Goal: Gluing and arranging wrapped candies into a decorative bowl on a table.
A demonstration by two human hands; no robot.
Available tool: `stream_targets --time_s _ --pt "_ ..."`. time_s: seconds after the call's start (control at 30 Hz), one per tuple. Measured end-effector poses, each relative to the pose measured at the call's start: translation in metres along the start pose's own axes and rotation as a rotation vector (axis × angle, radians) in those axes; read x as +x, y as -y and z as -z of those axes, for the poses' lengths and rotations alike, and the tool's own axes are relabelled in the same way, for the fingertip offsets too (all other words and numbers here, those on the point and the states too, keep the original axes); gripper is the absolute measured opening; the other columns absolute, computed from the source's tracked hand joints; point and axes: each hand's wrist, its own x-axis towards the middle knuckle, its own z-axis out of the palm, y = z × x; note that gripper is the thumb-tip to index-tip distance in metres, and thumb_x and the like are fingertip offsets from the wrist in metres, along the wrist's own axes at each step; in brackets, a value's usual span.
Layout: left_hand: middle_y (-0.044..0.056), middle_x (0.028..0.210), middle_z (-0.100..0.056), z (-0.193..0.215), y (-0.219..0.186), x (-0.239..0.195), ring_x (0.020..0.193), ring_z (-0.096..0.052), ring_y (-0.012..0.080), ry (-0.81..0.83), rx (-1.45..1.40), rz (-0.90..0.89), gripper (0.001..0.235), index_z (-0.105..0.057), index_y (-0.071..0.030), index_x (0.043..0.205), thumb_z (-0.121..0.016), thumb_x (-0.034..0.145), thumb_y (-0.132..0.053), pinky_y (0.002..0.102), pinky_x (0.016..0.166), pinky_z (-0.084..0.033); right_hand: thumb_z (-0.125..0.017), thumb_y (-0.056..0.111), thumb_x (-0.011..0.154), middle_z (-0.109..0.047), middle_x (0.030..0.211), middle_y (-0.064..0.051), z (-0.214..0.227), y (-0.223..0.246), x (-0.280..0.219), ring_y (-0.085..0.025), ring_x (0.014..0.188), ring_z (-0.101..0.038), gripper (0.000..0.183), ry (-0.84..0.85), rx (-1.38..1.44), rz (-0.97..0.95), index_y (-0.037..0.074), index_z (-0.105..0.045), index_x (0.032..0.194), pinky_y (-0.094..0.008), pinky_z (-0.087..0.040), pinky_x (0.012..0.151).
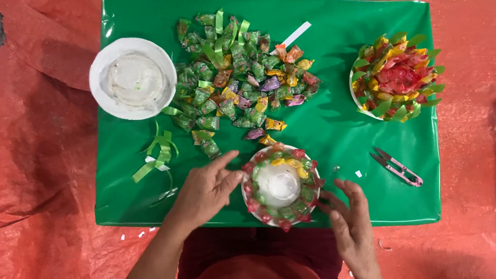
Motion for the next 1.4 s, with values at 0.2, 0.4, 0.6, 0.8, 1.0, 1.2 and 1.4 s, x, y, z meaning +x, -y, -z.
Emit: stream_targets --time_s 0.2,0.4,0.6,0.8,1.0,1.2,1.4 --pt "0.001 0.096 -0.086 -0.019 0.025 -0.036 0.053 -0.072 0.0130 -0.034 -0.214 0.073 0.072 -0.043 -0.007 0.155 -0.051 0.095 -0.047 0.029 0.056 -0.060 -0.049 0.032 0.101 -0.046 0.150 -0.013 0.002 0.023 0.058 -0.029 0.127 -0.065 0.058 0.184 -0.204 -0.022 0.008 -0.032 0.151 -0.040 -0.056 0.101" --pt "0.006 0.113 -0.083 -0.020 0.031 -0.060 0.067 -0.075 0.0118 -0.035 -0.299 0.098 0.072 -0.039 -0.015 0.158 -0.054 0.095 -0.047 0.029 0.063 -0.060 -0.052 0.015 0.106 -0.068 0.113 -0.009 -0.029 0.085 0.126 -0.025 0.079 -0.067 0.027 0.266 -0.859 0.360 0.008 -0.062 0.130 -0.041 -0.050 0.066" --pt "0.009 0.108 -0.079 -0.029 0.054 -0.056 0.062 -0.069 0.0128 -0.110 -0.486 0.019 0.057 -0.048 -0.008 0.151 -0.058 0.100 -0.031 0.026 0.051 -0.057 -0.061 -0.001 0.099 -0.064 0.104 -0.014 -0.089 0.069 0.209 -0.040 0.095 -0.067 0.030 0.334 -1.160 0.783 0.010 -0.071 0.126 -0.052 -0.056 0.059" --pt "0.009 0.102 -0.080 -0.035 0.063 -0.059 0.060 -0.073 0.0141 -0.174 -0.390 -0.136 0.044 -0.060 -0.007 0.139 -0.059 0.101 -0.028 0.028 0.058 -0.061 -0.065 0.005 0.094 -0.055 0.100 -0.009 -0.094 0.048 0.230 -0.029 0.086 -0.058 0.052 0.376 -1.685 0.821 0.029 -0.062 0.140 -0.042 -0.051 0.071" --pt "0.009 0.101 -0.080 -0.037 0.067 -0.056 0.059 -0.074 0.0142 -0.173 -0.355 -0.178 0.041 -0.061 -0.007 0.137 -0.060 0.101 -0.026 0.028 0.056 -0.063 -0.066 0.015 0.096 -0.053 0.102 -0.008 -0.089 0.051 0.233 -0.026 0.086 -0.055 0.035 0.335 -1.680 1.059 0.027 -0.061 0.129 -0.039 -0.049 0.072" --pt "0.010 0.100 -0.079 -0.041 0.072 -0.059 0.061 -0.074 0.0131 -0.188 -0.384 -0.174 0.038 -0.063 -0.009 0.136 -0.062 0.100 -0.021 0.028 0.059 -0.063 -0.067 0.012 0.096 -0.054 0.100 -0.007 -0.090 0.053 0.235 -0.026 0.086 -0.056 0.018 0.339 -1.559 1.150 0.022 -0.065 0.111 -0.040 -0.049 0.070" --pt "0.009 0.093 -0.082 -0.016 0.041 -0.067 0.060 -0.074 0.0133 -0.226 -0.354 -0.161 0.032 -0.069 -0.008 0.127 -0.061 0.099 -0.022 0.026 0.053 -0.062 -0.067 0.001 0.095 -0.064 0.097 -0.014 -0.078 0.091 0.221 -0.033 0.087 -0.066 0.022 0.403 -1.221 0.907 0.006 -0.057 0.114 -0.045 -0.055 0.081"
